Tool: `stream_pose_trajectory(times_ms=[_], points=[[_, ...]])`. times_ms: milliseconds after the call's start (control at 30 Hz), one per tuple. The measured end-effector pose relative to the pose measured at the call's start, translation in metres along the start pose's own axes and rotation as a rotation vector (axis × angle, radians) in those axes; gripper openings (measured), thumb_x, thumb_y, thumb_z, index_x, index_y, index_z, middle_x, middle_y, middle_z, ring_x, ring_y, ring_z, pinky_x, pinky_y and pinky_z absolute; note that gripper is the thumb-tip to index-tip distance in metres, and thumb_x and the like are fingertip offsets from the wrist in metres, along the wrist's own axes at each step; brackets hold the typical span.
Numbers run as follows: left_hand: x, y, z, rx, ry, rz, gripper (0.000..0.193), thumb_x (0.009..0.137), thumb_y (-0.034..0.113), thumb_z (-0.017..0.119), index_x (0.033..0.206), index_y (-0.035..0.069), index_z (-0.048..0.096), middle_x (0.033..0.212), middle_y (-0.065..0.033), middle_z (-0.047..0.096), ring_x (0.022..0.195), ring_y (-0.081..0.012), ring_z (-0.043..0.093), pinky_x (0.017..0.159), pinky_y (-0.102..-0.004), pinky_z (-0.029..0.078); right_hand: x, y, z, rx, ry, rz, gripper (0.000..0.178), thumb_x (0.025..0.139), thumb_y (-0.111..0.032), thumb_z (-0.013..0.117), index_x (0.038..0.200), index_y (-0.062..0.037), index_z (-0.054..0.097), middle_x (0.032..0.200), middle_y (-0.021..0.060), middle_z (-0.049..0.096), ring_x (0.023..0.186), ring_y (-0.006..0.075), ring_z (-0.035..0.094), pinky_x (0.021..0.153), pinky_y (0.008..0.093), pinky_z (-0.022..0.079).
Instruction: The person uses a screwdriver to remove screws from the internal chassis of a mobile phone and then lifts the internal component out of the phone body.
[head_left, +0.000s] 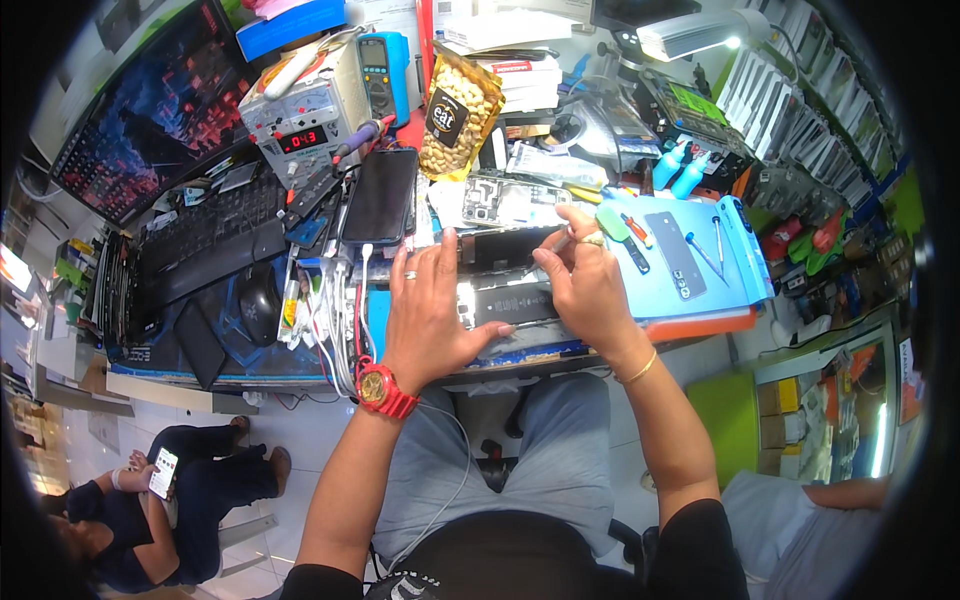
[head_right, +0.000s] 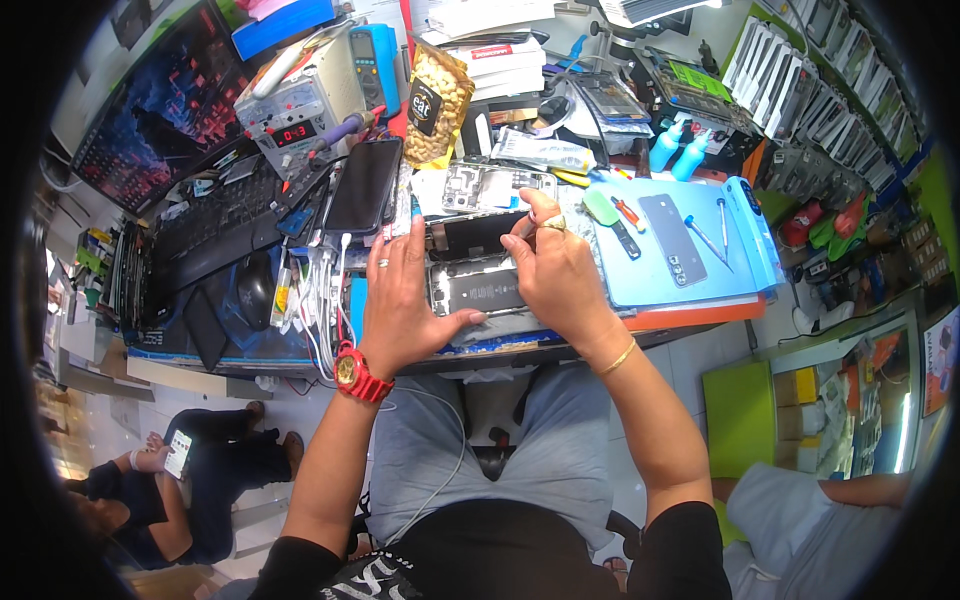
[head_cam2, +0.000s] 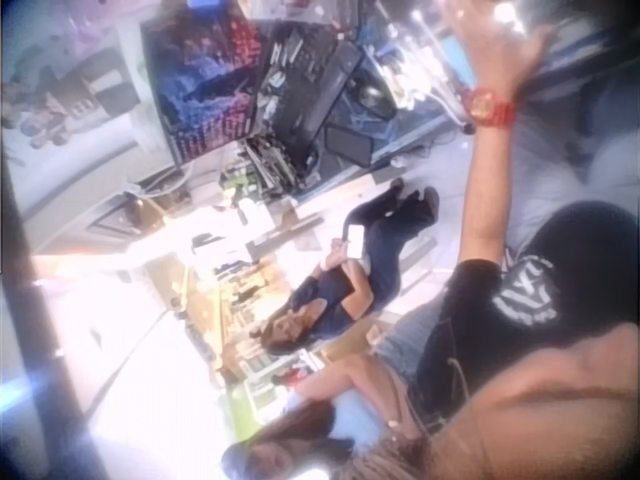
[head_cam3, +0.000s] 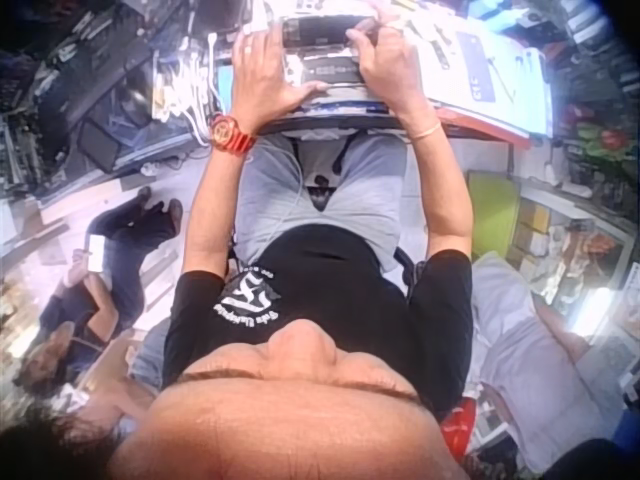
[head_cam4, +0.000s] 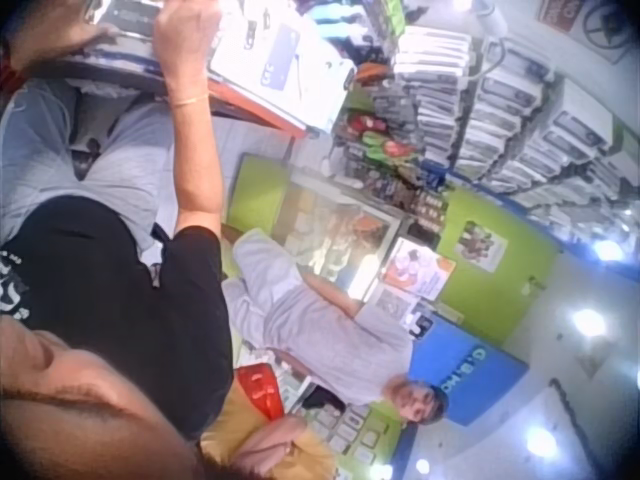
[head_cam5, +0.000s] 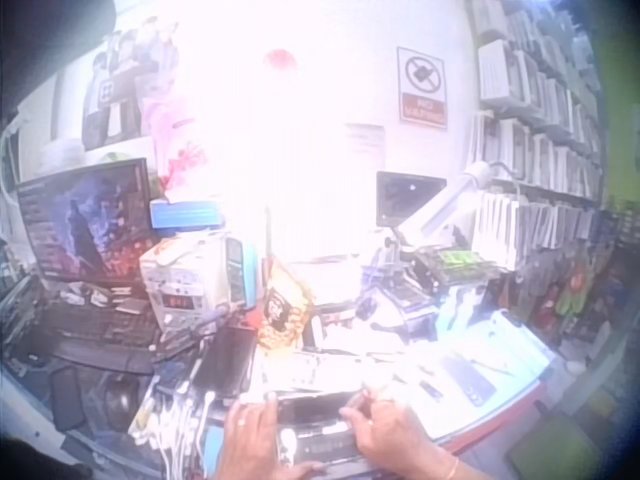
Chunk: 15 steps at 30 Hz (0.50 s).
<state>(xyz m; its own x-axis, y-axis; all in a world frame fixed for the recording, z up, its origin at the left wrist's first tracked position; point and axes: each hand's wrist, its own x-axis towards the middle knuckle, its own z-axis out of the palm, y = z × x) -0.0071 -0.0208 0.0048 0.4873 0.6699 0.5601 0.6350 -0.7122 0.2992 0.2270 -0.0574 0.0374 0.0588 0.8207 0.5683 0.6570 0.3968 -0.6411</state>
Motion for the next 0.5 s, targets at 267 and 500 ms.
stream_pose_trajectory(times_ms=[267,500], points=[[0.000,-0.001,0.000,0.008,0.006,0.010,0.145,0.068,0.068,0.095,0.168,-0.013,0.027,0.140,-0.0255,0.059,0.135,-0.0423,0.057,0.131,-0.0600,0.028,0.008,-0.010,-0.002,-0.241,-0.009,-0.102,0.039,0.100,-0.016,0.079,0.130,0.0058,0.065,0.093,0.0214,0.076,0.082,0.0415,0.076,0.072,0.0486,0.060],[0.000,0.001,0.000,0.013,0.003,0.010,0.145,0.068,0.068,0.094,0.168,-0.013,0.027,0.141,-0.0263,0.059,0.136,-0.0425,0.057,0.131,-0.0596,0.028,0.018,-0.007,-0.003,-0.309,-0.102,-0.234,0.033,0.101,-0.021,0.077,0.118,0.0056,0.069,0.094,0.0223,0.077,0.081,0.0400,0.077,0.071,0.0483,0.061]])
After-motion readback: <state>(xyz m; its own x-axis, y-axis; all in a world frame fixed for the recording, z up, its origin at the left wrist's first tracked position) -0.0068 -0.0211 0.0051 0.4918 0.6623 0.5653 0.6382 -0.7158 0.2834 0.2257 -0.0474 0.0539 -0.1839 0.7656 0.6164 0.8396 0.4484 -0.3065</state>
